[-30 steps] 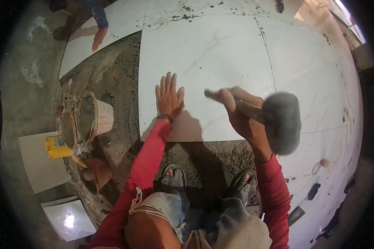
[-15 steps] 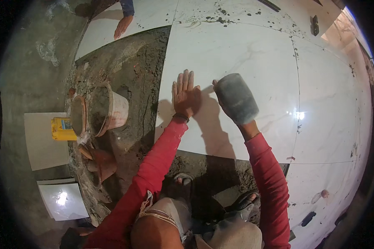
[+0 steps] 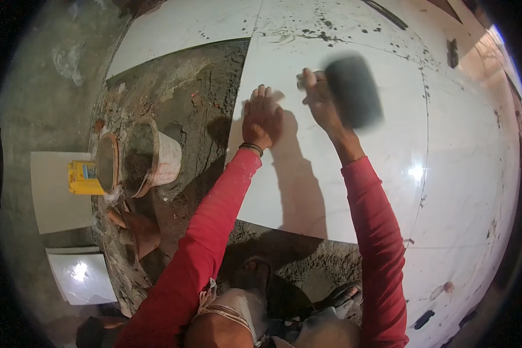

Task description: The person is tiling a floor by positioning large white tiles over mortar, tapping them into place using a rubber mallet, and wiping the tile surfaces clean with a cloth.

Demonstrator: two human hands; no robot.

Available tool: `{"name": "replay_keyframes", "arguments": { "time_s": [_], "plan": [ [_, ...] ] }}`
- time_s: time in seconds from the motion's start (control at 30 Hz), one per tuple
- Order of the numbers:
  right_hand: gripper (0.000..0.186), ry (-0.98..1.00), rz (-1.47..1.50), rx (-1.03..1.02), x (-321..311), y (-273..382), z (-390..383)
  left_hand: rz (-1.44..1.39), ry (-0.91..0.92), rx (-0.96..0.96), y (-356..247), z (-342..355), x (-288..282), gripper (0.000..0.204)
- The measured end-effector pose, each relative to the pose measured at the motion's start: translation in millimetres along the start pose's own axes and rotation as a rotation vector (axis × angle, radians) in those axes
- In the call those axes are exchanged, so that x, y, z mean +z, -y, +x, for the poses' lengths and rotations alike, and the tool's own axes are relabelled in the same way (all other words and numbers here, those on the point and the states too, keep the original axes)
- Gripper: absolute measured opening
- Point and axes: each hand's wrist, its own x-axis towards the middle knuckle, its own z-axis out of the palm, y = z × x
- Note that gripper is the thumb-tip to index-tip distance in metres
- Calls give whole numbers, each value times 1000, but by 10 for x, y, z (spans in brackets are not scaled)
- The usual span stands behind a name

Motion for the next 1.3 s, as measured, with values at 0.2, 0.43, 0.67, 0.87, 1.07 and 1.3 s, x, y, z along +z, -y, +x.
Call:
{"name": "replay_keyframes", "arguments": {
  "time_s": [0.2,0.43,0.67,0.87,1.07,1.3],
  "plan": [
    [36,-6,-386,70,-195,134,352,-15,24,-6,-14,177,105,68],
    [34,-67,-677,77,-367,-317,-48,-57,36,-16,-141,382,125,70],
    [38,38,-652,166,-214,-218,-394,216,283,-4,-82,403,72,66],
    [40,-15,-638,130,-159,-132,-665,127,125,26,-37,282,134,61],
    [41,40,-703,214,-244,49,-1213,158,55,91,-18,-22,50,62],
    [38,41,-693,456,-644,357,-2139,153,97,159,-484,-649,-220,66]
  ]
}}
